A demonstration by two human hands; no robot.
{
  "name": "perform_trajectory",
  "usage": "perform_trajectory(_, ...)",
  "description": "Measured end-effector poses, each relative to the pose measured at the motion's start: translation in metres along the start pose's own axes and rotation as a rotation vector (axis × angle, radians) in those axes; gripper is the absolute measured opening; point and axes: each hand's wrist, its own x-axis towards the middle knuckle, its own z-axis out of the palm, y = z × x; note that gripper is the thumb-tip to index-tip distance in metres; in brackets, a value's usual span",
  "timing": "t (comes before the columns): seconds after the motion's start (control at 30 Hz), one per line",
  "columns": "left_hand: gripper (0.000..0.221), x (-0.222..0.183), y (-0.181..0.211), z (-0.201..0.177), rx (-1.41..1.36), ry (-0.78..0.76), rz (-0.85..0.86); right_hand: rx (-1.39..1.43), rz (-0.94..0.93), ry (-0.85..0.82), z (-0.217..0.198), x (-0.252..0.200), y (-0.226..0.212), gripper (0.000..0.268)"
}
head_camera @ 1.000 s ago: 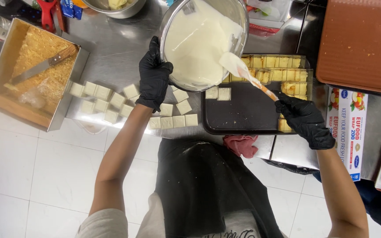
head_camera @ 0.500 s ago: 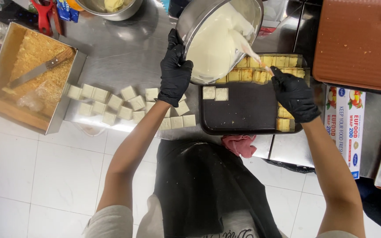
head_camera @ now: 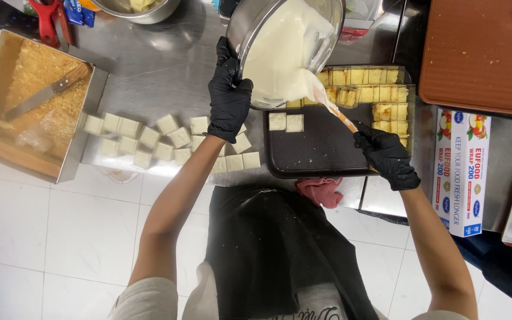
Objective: Filling small plastic cups containing cake cubes with a white cream mixture using a spatula.
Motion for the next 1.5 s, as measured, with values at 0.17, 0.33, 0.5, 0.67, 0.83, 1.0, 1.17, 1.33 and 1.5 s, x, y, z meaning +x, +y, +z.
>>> perform_trajectory(0.17,0.068,0.000,0.001,0.002,-0.052,0.009,-0.023,-0.198,0.251,-0.046,-0.009,-0.016,-0.023,0.029)
perform_trajectory(0.33,0.066,0.000,0.002,0.005,-0.051,0.011,-0.053,-0.134,0.140,0.000,-0.013,-0.015,-0.007,0.037)
perform_trajectory(0.5,0.061,0.001,0.006,0.006,-0.055,0.014,-0.046,-0.155,-0.044,0.062,-0.006,-0.005,0.000,0.038)
perform_trajectory(0.67,0.060,-0.002,-0.006,0.007,-0.008,0.032,0.031,-0.264,0.040,0.050,-0.002,-0.009,-0.006,0.034)
perform_trajectory(0.83,0.073,0.001,0.004,0.005,-0.102,0.029,-0.066,-0.200,0.168,-0.011,-0.010,-0.019,0.006,0.036)
perform_trajectory(1.0,0.076,-0.001,-0.011,0.005,-0.141,0.038,-0.004,-0.001,0.079,-0.020,-0.017,-0.022,0.008,0.045)
perform_trajectory(1.17,0.077,-0.002,-0.012,0.001,-0.114,0.046,-0.022,0.166,0.069,-0.030,-0.012,-0.017,0.006,0.043)
perform_trajectory(1.33,0.074,-0.003,-0.020,-0.001,-0.121,0.057,0.008,-0.394,0.207,-0.044,-0.015,-0.030,-0.027,0.032)
perform_trajectory(1.5,0.073,-0.005,-0.023,0.001,-0.192,0.098,-0.040,-0.094,-0.020,-0.003,-0.019,-0.033,0.006,0.035)
